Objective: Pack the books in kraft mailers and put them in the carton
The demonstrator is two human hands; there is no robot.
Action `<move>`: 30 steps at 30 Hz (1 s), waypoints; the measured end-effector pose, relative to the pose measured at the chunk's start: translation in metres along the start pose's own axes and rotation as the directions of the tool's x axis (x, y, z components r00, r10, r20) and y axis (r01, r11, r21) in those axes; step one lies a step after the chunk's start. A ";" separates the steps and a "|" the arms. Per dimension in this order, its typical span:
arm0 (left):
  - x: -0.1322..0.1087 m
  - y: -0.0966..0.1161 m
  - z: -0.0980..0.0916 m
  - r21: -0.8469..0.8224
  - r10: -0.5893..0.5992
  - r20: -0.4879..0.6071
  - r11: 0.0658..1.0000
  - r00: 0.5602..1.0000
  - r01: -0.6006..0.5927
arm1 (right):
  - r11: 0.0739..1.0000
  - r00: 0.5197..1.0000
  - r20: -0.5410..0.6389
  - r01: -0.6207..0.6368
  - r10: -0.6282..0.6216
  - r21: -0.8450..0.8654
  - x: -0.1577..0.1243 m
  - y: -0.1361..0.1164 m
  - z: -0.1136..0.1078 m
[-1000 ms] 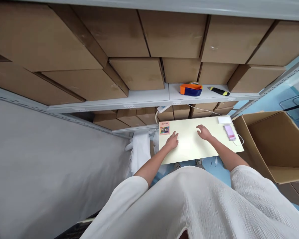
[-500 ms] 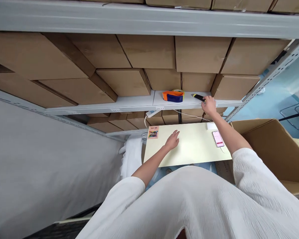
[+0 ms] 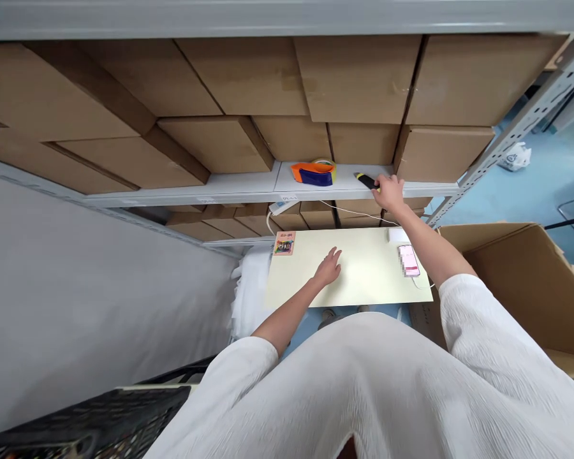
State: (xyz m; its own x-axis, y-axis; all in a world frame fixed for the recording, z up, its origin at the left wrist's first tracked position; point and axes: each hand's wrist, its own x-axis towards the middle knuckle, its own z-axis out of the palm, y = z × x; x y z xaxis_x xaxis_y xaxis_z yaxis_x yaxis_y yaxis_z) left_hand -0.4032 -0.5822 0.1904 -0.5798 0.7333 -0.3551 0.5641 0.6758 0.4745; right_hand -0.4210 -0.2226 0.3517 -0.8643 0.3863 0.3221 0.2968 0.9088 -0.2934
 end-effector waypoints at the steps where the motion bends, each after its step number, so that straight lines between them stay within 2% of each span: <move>1: 0.002 0.002 0.003 0.006 0.001 0.011 1.000 1.000 -0.001 | 1.000 1.000 0.009 0.006 -0.006 0.012 -0.011 -0.001 -0.001; 4: 0.008 0.006 0.014 0.014 0.006 0.039 1.000 0.999 -0.006 | 0.995 1.000 0.025 -0.016 0.014 0.097 -0.059 -0.001 0.001; 6: 0.011 0.007 0.023 0.020 0.010 0.061 1.000 0.998 -0.011 | 0.979 0.995 0.055 -0.088 0.079 0.185 -0.100 0.001 0.011; 8: 0.014 0.008 0.031 0.024 0.017 0.080 1.000 0.997 -0.019 | 0.954 0.978 0.139 -0.185 0.155 0.236 -0.143 0.006 0.025; 10: 0.015 0.007 0.038 0.023 0.023 0.093 0.999 0.995 -0.025 | 0.922 0.929 0.253 -0.326 0.271 0.208 -0.182 0.012 0.042; 12: 0.017 0.007 0.045 0.020 0.027 0.103 0.999 0.994 -0.029 | 0.881 0.856 0.345 -0.452 0.384 0.140 -0.216 0.019 0.059; 16: 0.016 0.007 0.057 0.022 0.028 0.125 0.999 0.992 -0.031 | 0.819 0.727 0.463 -0.574 0.507 0.006 -0.266 0.031 0.090; 18: 0.013 0.006 0.061 0.024 0.024 0.138 0.999 0.990 -0.027 | 0.800 0.677 0.499 -0.597 0.541 -0.059 -0.284 0.035 0.102; 21: 0.007 0.002 0.066 0.034 0.015 0.161 0.999 0.987 -0.021 | 0.788 0.631 0.527 -0.601 0.569 -0.131 -0.301 0.040 0.114; 30: -0.001 -0.013 0.065 0.031 -0.016 0.155 0.999 0.988 0.011 | 0.838 0.602 0.599 -0.482 0.529 -0.256 -0.302 0.048 0.130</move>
State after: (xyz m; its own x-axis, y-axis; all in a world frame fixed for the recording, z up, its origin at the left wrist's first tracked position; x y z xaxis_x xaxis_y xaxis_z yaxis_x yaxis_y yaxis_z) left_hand -0.3718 -0.5868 0.1322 -0.4907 0.7254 -0.4827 0.5758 0.6857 0.4452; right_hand -0.1983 -0.3160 0.1229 -0.6060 0.6185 -0.5002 0.7691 0.6160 -0.1701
